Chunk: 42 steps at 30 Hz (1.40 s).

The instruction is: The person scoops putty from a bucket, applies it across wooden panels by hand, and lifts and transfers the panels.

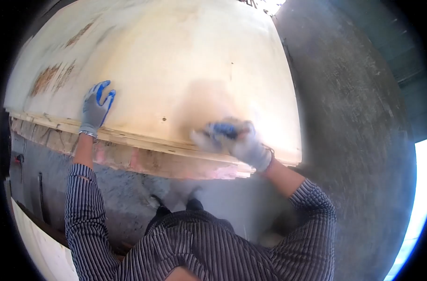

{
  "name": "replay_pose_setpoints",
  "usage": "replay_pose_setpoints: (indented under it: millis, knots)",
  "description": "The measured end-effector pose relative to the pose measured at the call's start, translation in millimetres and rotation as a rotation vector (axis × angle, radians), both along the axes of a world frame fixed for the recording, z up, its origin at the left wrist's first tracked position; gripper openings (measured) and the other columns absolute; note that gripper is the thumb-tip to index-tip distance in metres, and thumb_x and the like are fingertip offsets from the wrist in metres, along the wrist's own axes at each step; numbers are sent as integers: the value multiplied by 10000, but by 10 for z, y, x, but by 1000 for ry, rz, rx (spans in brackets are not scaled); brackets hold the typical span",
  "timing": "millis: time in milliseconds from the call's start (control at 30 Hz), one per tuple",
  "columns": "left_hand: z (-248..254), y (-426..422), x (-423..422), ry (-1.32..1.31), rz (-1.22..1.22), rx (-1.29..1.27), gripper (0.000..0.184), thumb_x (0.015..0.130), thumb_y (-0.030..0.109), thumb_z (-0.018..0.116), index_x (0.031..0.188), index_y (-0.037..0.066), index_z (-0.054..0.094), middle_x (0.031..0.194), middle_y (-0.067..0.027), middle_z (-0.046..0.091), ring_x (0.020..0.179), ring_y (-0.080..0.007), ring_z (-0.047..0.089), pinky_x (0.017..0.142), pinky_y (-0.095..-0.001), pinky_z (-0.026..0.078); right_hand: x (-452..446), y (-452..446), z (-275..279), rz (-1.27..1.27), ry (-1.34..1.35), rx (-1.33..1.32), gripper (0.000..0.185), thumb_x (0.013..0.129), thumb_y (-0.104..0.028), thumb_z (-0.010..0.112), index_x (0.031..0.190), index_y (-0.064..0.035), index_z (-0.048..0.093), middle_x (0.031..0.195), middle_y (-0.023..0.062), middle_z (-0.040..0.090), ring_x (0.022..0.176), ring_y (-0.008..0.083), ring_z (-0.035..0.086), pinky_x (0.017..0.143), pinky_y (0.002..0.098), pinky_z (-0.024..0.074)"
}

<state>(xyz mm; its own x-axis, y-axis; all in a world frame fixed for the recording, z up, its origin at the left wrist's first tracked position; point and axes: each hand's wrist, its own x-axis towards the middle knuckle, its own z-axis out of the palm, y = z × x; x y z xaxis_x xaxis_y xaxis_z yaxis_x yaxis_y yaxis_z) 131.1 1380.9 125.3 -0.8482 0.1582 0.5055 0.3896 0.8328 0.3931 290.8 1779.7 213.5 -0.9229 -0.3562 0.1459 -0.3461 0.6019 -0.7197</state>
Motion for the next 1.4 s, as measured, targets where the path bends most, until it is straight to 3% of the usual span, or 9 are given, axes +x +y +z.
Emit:
replay_pose_setpoints:
  millis: [67,167,367,467,733,867,1100,1200,1400]
  knots:
    - [13,6,2,-28,-16,41,309,881,204,674,1144,43,648,1157,-145,660,1075,-336,601,961,-411,450,-293,-270,9,-303,-354,-670,209,898,-22,661,1098,36,665,997,85,698,823,157,656,753,281,544]
    - [-28,8,-19,-21,18,49,324,883,263,669,1138,64,659,1135,-131,667,1065,-312,605,965,-405,449,-845,-531,47,-165,-665,-881,200,869,6,674,1066,37,657,995,104,691,820,161,662,691,286,553]
    - [3,19,2,-84,37,85,328,886,278,672,1147,80,666,1155,-135,667,1096,-312,598,984,-403,442,-1389,-1029,-251,-421,-213,112,267,852,-176,708,1003,38,659,857,136,713,741,209,695,644,319,564]
    - [27,28,10,-92,26,64,324,891,286,662,1144,82,668,1159,-136,666,1095,-309,599,986,-400,441,-1031,-1061,-176,-11,71,278,224,851,-177,704,1007,-16,702,903,116,729,783,207,703,723,326,566]
    - [91,-126,-101,-306,-90,331,378,880,325,654,1178,92,658,1159,-142,668,1107,-306,602,987,-399,442,-324,-1425,-78,-209,-406,-648,263,890,-90,670,1138,-4,675,1059,85,717,793,121,641,667,269,537]
    - [139,-915,-567,-303,-38,253,396,882,309,643,1203,76,640,1198,-156,649,1163,-315,580,1019,-395,422,-1166,-1538,-118,-177,-657,-1091,233,861,-44,666,1088,10,660,855,79,677,721,137,623,566,279,506]
    - [-206,-1748,-635,-9,186,-161,375,895,283,615,1216,90,636,1312,-139,586,1266,-293,494,1086,-410,339,-1962,-1848,-205,-299,-226,159,218,850,-148,698,1016,-6,702,859,79,707,684,171,662,607,299,544]
    - [-136,-1663,-589,-30,226,-174,350,923,241,608,1226,67,628,1317,-131,589,1262,-307,498,1083,-407,340,-1688,-1840,-220,111,211,356,255,830,-121,681,1074,-48,700,876,115,693,696,270,664,652,347,550]
    - [-173,-1636,-566,1,189,-162,390,908,317,605,1224,92,639,1330,-128,583,1273,-304,488,1101,-433,312,-1008,-2028,-142,203,337,431,252,843,-164,623,1075,-103,699,865,85,675,771,281,660,670,388,538]
